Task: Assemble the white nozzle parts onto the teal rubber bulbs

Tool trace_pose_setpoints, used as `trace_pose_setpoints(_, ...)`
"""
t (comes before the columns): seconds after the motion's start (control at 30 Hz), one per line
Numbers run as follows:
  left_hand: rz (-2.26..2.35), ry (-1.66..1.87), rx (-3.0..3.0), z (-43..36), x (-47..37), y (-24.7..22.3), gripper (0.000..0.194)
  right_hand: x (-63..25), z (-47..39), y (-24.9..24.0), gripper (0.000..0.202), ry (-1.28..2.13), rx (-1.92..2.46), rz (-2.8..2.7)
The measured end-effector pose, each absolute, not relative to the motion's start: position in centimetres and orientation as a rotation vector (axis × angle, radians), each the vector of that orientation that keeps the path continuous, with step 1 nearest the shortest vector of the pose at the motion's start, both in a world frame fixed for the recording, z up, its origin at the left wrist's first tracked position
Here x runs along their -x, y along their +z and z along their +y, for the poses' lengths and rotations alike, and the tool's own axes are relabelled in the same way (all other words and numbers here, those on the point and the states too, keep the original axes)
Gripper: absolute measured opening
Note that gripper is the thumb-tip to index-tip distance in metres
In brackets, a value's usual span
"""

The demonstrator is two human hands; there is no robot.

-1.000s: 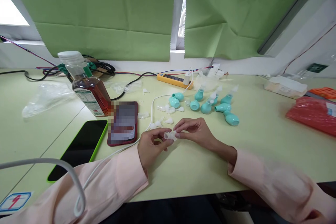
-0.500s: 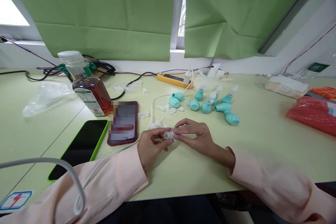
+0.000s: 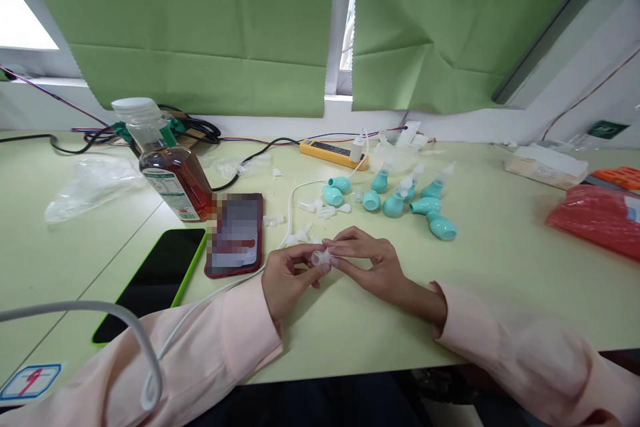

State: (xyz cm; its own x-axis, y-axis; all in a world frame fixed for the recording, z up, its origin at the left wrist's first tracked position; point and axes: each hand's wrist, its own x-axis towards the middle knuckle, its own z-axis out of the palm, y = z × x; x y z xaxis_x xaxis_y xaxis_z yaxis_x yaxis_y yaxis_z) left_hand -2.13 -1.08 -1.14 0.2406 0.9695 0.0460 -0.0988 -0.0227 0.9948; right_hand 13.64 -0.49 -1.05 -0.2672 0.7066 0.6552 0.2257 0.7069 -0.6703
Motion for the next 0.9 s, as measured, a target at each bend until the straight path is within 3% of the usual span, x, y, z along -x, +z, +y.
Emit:
trace_pose_setpoints(0.47,1.02,1.146,-1.382,-1.2,2.2,-1.4,0.028,-13.5,-0.7,-1.2,0.027,0.719,0.755,-1.772)
trace_pose_setpoints(0.73,1.042,1.158,-1.656,-2.0,2.3,-0.8,0.024,-14.2,0.2,-0.6,0.008,1.5,0.756,-1.504)
trace_pose_setpoints(0.9,1.01,1.192,-1.774,-2.0,2.3,-0.7,0.021,-14.1,0.4,-0.6,0.011,1.695,0.782,-1.285)
